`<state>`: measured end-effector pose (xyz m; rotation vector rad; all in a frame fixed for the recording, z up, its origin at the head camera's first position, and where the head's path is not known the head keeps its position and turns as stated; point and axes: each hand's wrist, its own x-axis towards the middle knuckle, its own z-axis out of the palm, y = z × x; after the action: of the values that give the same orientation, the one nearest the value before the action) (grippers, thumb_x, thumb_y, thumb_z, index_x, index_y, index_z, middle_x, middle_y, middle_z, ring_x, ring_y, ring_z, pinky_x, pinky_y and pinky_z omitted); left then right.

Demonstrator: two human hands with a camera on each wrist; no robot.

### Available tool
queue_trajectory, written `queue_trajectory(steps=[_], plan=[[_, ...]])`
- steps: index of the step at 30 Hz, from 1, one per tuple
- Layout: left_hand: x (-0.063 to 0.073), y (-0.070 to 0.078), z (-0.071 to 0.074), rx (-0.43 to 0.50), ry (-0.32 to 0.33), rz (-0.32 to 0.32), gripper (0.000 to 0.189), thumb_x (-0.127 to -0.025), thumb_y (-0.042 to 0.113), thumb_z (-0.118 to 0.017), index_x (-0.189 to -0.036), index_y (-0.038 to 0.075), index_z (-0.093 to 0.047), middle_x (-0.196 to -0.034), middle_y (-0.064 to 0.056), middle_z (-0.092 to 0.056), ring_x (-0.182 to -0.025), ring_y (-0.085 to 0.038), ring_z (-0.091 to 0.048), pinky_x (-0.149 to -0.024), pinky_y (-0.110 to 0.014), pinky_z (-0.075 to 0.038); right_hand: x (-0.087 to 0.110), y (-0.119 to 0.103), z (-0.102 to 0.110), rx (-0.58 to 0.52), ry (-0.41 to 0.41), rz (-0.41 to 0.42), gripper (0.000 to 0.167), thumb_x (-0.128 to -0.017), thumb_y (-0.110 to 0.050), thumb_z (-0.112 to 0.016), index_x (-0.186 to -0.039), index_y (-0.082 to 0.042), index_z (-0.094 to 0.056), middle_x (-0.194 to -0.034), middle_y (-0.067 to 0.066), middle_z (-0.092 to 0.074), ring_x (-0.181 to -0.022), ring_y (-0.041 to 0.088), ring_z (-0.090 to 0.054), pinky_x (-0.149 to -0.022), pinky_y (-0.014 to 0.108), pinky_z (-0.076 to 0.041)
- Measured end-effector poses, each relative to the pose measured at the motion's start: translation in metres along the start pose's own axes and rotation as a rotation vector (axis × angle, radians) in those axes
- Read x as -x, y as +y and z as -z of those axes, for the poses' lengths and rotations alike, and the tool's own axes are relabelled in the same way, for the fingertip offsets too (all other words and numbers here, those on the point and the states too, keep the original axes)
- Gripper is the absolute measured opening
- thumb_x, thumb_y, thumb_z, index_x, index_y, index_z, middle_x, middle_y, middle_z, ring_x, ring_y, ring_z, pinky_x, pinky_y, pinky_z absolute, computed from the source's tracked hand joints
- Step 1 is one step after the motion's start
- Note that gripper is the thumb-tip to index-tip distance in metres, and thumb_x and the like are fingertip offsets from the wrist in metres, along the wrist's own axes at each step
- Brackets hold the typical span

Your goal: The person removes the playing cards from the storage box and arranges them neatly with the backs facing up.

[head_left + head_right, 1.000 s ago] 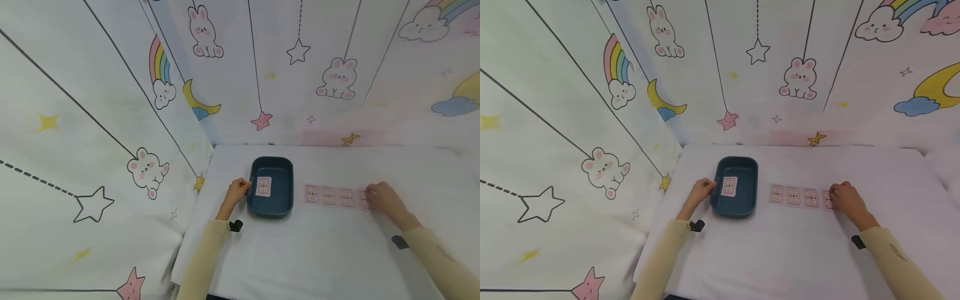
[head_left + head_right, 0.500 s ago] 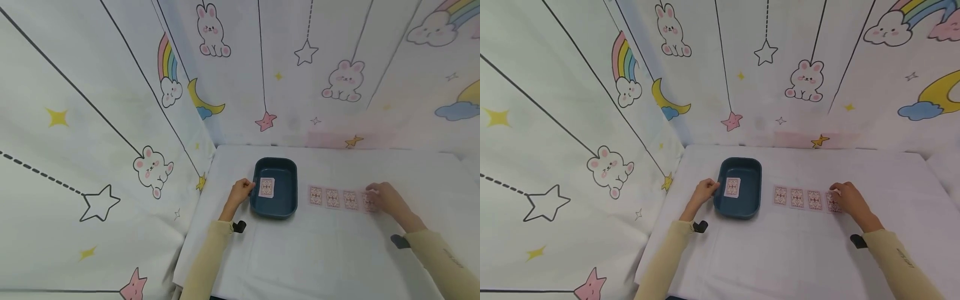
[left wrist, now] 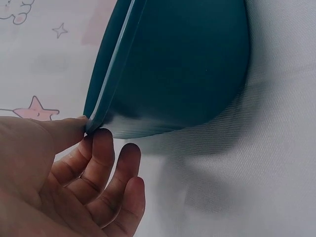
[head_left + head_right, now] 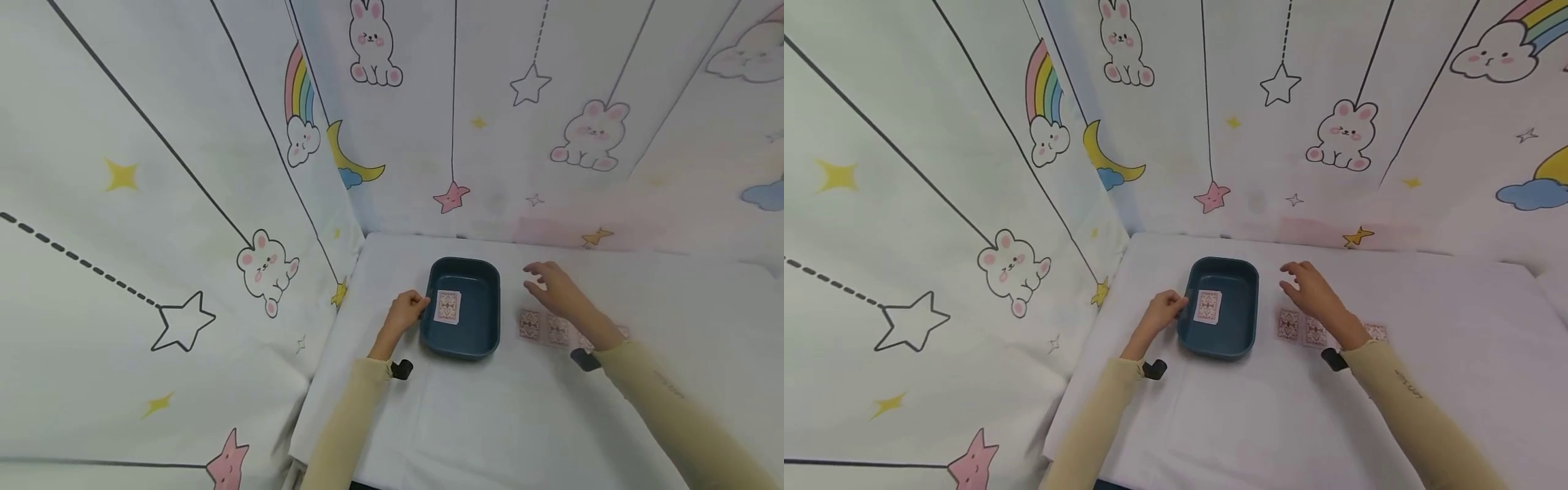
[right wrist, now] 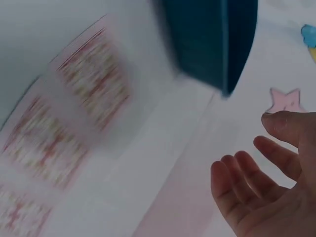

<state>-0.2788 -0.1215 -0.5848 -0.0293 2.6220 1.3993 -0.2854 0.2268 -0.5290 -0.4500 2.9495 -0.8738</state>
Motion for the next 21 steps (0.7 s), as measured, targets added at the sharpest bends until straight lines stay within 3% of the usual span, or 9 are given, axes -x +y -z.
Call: queue_trajectory(steps=[11, 15, 21], plan=[[-0.003, 0.0, 0.002, -0.006, -0.007, -0.004, 0.027, -0.101, 0.031, -0.062, -0.091, 0.006, -0.064, -0.081, -0.005, -0.066, -0.07, -0.012, -0.059, -0.061, -0.024, -0.044, -0.07, -0.076, -0.048, -0.028, -0.137, 0.08, 0.046, -0.102, -0.021, -0.059, -0.139, 0.004, -0.048, -0.135, 0.029, -0.051, -0.122, 0.044, -0.056, -0.103, 0.057, -0.046], [-0.004, 0.0, 0.001, -0.001, -0.009, -0.001, 0.027, -0.101, 0.032, -0.062, -0.091, 0.006, -0.064, -0.081, -0.006, -0.067, -0.068, -0.012, -0.059, -0.06, -0.023, -0.043, -0.089, -0.087, -0.069, 0.025, -0.267, 0.07, 0.054, -0.1, -0.024, -0.063, -0.141, 0.007, -0.046, -0.137, 0.031, -0.052, -0.127, 0.044, -0.052, -0.107, 0.057, -0.042], [-0.004, -0.001, 0.002, -0.011, -0.008, -0.002, 0.027, -0.1, 0.033, -0.063, -0.09, 0.008, -0.065, -0.08, -0.005, -0.068, -0.066, -0.011, -0.059, -0.058, -0.023, -0.041, -0.105, -0.092, -0.094, 0.193, -0.482, 0.021, 0.063, -0.099, -0.028, -0.065, -0.143, 0.011, -0.043, -0.14, 0.033, -0.049, -0.13, 0.045, -0.051, -0.11, 0.056, -0.041]])
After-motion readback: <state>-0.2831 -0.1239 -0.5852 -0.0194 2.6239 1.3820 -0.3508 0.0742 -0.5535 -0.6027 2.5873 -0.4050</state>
